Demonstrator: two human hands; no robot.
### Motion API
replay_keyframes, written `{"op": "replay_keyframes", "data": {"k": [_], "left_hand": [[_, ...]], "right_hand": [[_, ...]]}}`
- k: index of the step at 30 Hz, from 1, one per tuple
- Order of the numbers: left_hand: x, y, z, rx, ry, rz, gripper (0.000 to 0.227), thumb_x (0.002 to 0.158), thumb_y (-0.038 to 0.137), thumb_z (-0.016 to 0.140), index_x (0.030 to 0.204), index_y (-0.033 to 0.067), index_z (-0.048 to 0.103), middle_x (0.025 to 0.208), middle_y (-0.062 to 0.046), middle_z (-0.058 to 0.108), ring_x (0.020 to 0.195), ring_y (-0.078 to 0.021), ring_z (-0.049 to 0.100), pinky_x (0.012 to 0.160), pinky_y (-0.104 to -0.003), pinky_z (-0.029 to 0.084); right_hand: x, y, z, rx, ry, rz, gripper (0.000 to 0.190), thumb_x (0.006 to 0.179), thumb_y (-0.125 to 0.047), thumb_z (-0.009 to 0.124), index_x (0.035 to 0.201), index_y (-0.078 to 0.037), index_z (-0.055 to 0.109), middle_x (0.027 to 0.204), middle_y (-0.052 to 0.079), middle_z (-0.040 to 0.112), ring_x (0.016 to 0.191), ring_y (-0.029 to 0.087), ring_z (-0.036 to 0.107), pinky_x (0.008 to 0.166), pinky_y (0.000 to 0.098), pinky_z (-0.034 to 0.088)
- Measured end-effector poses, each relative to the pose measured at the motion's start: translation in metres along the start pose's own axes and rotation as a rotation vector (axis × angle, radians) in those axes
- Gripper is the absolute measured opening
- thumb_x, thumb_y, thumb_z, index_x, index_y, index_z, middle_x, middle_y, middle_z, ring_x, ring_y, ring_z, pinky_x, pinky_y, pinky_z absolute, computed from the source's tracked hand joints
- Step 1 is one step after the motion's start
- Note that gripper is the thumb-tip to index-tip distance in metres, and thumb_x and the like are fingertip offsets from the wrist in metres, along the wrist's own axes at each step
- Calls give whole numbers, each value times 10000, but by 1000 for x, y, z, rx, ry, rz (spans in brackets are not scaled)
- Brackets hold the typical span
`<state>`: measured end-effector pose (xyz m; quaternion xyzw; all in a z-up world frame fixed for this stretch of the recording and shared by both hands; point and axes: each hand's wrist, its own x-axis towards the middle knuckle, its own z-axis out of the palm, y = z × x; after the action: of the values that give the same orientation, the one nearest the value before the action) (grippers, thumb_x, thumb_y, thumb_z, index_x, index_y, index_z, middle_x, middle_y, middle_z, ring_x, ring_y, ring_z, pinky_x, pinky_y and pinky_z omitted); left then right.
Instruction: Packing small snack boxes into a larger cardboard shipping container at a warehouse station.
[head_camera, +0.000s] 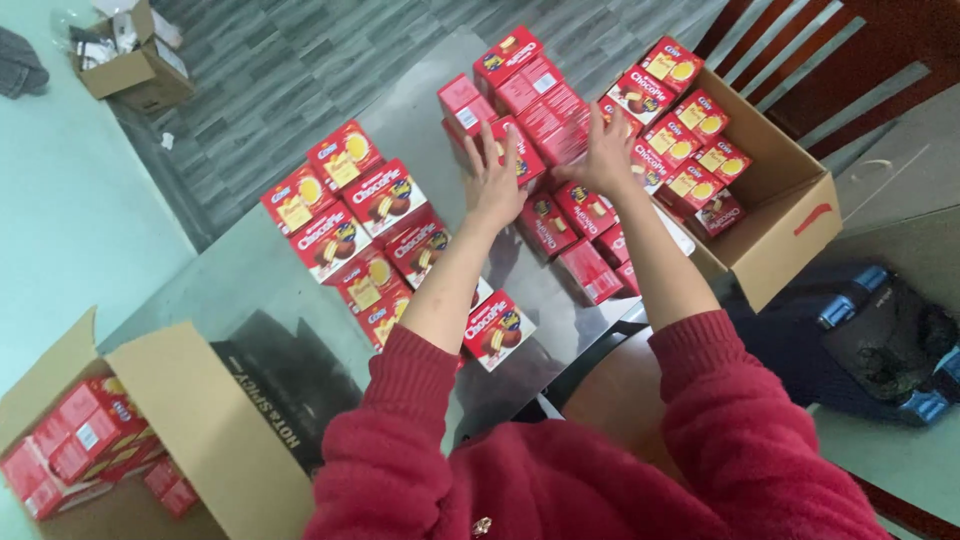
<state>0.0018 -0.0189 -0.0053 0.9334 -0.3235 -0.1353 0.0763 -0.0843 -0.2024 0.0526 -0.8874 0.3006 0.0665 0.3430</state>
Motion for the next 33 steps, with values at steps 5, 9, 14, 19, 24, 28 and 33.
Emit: {"op": "replay_keyframes", "data": {"k": [5, 9, 14, 19, 24, 28, 33], "left_hand": [[2, 30, -3, -19, 6, 47, 1085, 987, 347, 885, 1819, 271, 192, 1848, -271, -81, 1660, -628, -85, 1229, -837, 319], [7, 40, 23, -44, 124, -13, 927, 965, 414, 880, 1735, 204, 410, 1819, -323, -12, 1649, -658, -69, 1213, -822, 358], [-2, 48, 45, -78, 370, -37, 604, 972, 277, 868, 1478, 102, 586, 1769, -363, 154, 1652, -648, 110, 1191, -710, 477], [-4, 35, 63, -127, 517, -6, 413, 941, 135, 862, 1297, 89, 659, 1740, -348, 239, 1618, -681, 188, 1183, -715, 491], [-24, 12, 52, -341, 731, -54, 768, 831, 114, 798, 1561, 181, 568, 1783, -267, 267, 1560, -530, 461, 1033, -611, 593], [-67, -13, 13, -734, 717, -187, 946, 802, 102, 823, 1663, 249, 460, 1767, -227, 339, 1572, -464, 474, 1161, -561, 533], [-136, -43, -57, -1487, 617, -330, 1025, 835, 114, 900, 1716, 300, 408, 1744, -172, 413, 1630, -329, 406, 1204, -440, 446]], "right_hand": [[35, 53, 33, 31, 136, -218, 1466, 649, -515, 1085, 1783, -147, 233, 1681, 375, 284, 1578, 601, 370, 1304, 724, 320], [36, 73, 42, 118, 219, -290, 1454, 624, -495, 1112, 1768, -142, 286, 1575, 312, 367, 1507, 567, 450, 1276, 632, 427], [15, 87, 42, 266, 286, -396, 1359, 668, -375, 1105, 1752, -87, 337, 1546, 322, 386, 1485, 564, 442, 1272, 643, 407], [13, 103, 33, 328, 349, -424, 1321, 669, -330, 1111, 1744, -93, 380, 1522, 297, 400, 1452, 524, 473, 1221, 603, 449], [-7, 97, 4, 646, 321, -410, 1229, 738, -162, 1112, 1724, -35, 390, 1574, 338, 318, 1424, 654, 481, 1130, 671, 567], [-48, 67, -27, 751, 200, -385, 1083, 889, -207, 1019, 1739, -55, 366, 1638, 323, 334, 1454, 533, 551, 1123, 517, 627], [-51, 39, -2, 1165, -129, -352, 916, 903, -438, 745, 1706, -97, 465, 1445, 210, 673, 1260, 320, 738, 1005, 511, 669]]}}
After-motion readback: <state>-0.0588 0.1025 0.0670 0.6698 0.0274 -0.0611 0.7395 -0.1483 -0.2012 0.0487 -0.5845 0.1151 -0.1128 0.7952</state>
